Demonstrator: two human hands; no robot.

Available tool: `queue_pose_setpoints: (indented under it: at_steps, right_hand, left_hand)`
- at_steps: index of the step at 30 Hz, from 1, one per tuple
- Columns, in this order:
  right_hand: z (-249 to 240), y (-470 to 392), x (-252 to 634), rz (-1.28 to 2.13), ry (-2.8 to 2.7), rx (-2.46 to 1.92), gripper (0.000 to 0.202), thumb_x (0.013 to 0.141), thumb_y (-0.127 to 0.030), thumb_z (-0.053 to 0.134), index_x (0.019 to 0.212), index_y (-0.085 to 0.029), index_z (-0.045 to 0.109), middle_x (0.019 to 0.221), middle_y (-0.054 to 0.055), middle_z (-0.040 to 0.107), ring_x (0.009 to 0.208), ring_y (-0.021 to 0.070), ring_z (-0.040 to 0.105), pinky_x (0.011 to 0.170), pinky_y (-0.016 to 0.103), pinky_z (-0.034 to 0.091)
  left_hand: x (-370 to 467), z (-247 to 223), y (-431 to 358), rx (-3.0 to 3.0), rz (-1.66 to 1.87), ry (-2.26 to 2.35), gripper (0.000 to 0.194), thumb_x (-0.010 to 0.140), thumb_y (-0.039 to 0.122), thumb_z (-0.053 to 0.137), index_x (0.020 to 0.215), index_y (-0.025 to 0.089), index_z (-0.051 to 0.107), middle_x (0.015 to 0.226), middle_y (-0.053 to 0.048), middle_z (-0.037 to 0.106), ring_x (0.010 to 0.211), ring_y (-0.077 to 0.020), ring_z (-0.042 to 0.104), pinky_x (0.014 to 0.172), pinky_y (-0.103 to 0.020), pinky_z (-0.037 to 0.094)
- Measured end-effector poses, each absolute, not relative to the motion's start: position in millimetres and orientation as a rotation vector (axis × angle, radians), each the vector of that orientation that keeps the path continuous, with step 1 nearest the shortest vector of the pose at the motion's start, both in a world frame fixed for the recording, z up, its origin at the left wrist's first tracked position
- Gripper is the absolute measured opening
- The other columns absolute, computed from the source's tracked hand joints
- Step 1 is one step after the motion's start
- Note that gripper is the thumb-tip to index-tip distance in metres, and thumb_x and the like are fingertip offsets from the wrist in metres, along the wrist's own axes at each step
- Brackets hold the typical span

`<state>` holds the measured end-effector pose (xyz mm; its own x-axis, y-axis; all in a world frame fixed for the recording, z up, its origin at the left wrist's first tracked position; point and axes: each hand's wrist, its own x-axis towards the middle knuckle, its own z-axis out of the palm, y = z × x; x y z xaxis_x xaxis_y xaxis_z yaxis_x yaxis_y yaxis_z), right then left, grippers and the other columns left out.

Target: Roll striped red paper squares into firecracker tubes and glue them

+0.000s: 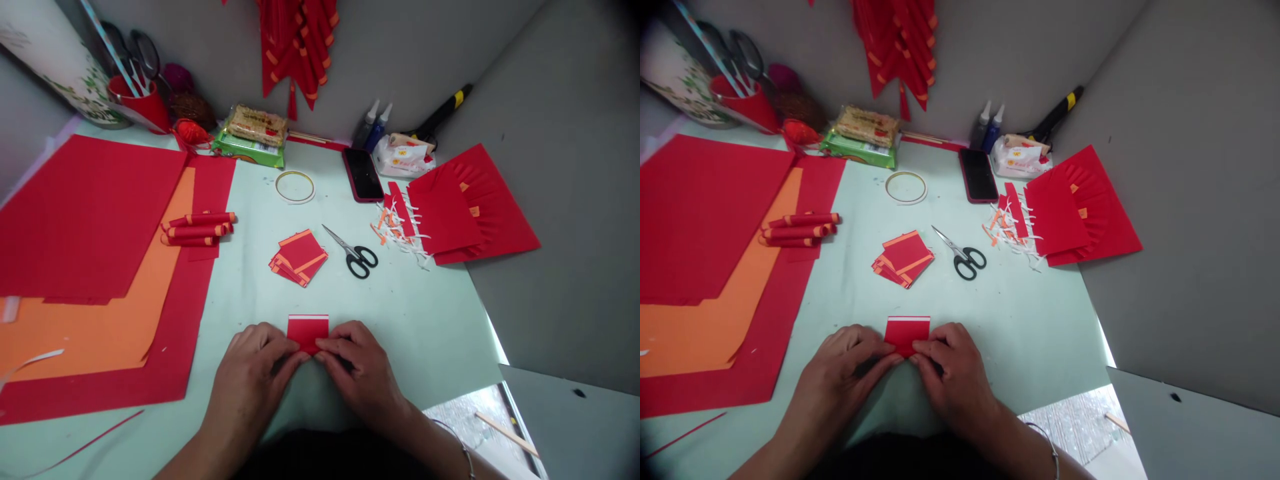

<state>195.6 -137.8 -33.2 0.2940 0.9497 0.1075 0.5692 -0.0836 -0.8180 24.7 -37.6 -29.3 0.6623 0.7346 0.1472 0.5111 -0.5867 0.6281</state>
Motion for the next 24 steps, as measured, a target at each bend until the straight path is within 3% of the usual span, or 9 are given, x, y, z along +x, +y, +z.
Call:
queue_pose_setpoints:
  at_steps: [17,24]
  right_hand:
    - [-34,-135,198,0.619,-1.429,-1.753,0.022,0.093,-0.015,0.059,0.106,-0.018,0.076,0.092,0.008,0.066,0.084,0.0214,0.062,0.074,0.038,0.055]
    - [-36,-136,197,0.449,-1.409,-1.714,0.019,0.093,-0.014,0.061,0.107,-0.019,0.074,0.100,0.009,0.066,0.092,0.0210,0.064,0.079,0.035,0.058]
  left_hand:
    - [28,-25,-26,2.253,0.278,0.952,0.023,0.093,0.036,0.063,0.077,0.021,0.069,0.078,-0.002,0.064,0.077,-0.0231,0.060,0.071,-0.038,0.047]
    - [30,-23,-22,2.269,0.186,0.973,0.024,0.093,0.034,0.064,0.074,0.020,0.068,0.077,-0.002,0.063,0.078,-0.0238,0.060,0.073,-0.039,0.047]
